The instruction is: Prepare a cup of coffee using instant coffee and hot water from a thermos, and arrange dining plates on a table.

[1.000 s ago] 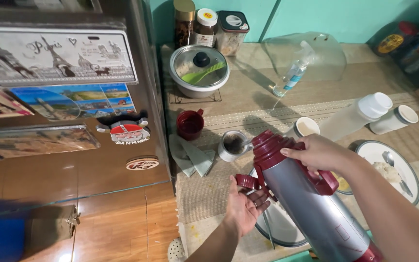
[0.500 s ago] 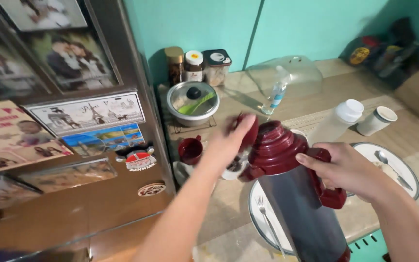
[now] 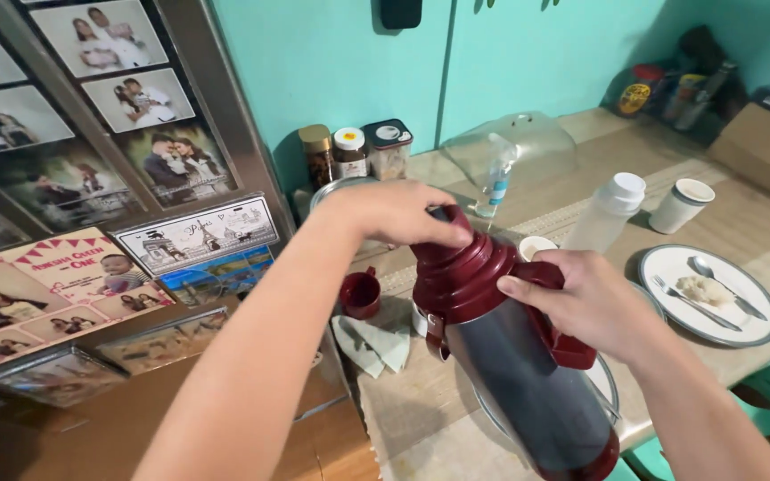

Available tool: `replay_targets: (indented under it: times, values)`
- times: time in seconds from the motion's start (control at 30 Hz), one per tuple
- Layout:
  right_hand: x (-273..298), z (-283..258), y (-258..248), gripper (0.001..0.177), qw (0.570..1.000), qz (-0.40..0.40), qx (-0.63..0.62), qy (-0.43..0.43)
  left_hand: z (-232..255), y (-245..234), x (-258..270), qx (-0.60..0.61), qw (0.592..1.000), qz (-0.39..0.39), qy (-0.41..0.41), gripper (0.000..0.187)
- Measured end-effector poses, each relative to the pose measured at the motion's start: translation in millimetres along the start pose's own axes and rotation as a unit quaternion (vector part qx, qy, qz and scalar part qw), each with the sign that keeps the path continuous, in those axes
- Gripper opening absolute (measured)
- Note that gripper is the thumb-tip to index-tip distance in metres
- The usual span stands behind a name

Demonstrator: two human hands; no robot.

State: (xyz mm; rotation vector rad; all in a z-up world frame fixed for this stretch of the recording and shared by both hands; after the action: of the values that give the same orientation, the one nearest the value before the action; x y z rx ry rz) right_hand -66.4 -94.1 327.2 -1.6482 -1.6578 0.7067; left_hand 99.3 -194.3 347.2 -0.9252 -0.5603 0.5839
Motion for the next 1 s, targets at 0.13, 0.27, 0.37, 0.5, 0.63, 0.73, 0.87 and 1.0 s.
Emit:
replay_targets:
  times: [0.13, 0.27, 0.37, 0.5, 0.63, 0.73, 0.87, 1.0]
  values:
    - [-5.5, 16.1, 4.8, 0.043, 0.996, -0.041, -0.052, 0.065, 4.0, 9.3, 4.7, 0.038, 0.976, 0.002, 0.214, 0.067]
    - [-15.8, 19.7, -2.8, 0.033, 0.991, -0.034, -0.118, 0.052, 4.9, -16.8, 4.2, 0.304, 0.922, 0.109, 0.212, 0.039]
    - [-26.6, 25.0, -14.2, 0.029, 0.982, -0.014, -0.175, 0.068, 19.1, -28.8, 11.9, 0.178, 0.967, 0.178, -0.047, 0.046]
    - [-56.0, 31.0, -34.4, 0.033, 0.974, 0.026, -0.224, -0.002, 26.8, -42.2, -10.1, 0.057, 0.946, 0.266, -0.177, 0.087]
    - [-107.0, 53.3, -59.6, 0.036, 0.928, 0.037, -0.369, -0.039, 29.0, -66.6, -24.8, 0.098, 0.892, 0.439, -0.045, 0.068]
    - [-140.8, 66.1, -88.9, 0.038, 0.901, 0.08, -0.421, -0.063, 55.2, -77.7, -29.5, 0.14, 0.897, 0.388, 0.157, 0.056]
    - [-181.8, 52.9, -91.2, 0.018, 0.867, -0.014, -0.49, -0.091, 66.7, -85.1, -52.0, 0.148, 0.9, 0.28, 0.3, 0.044]
    - [-223.5, 57.4, -90.1, 0.02, 0.866, -0.009, -0.493, -0.078, 62.6, -96.3, -74.8, 0.129, 0.905, 0.278, 0.294, 0.06]
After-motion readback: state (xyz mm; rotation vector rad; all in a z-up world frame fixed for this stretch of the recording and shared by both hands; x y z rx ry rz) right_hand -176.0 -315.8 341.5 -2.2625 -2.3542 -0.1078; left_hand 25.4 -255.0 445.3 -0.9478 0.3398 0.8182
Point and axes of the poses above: each hand's wrist, its own x-axis away from the middle knuckle, its own y-axis out of the palm, z = x × y, the point moved 9 cm from there along -x, towards the middle knuckle, and after that the axes turned 4 degrees about -z, right-handed, at the moved point
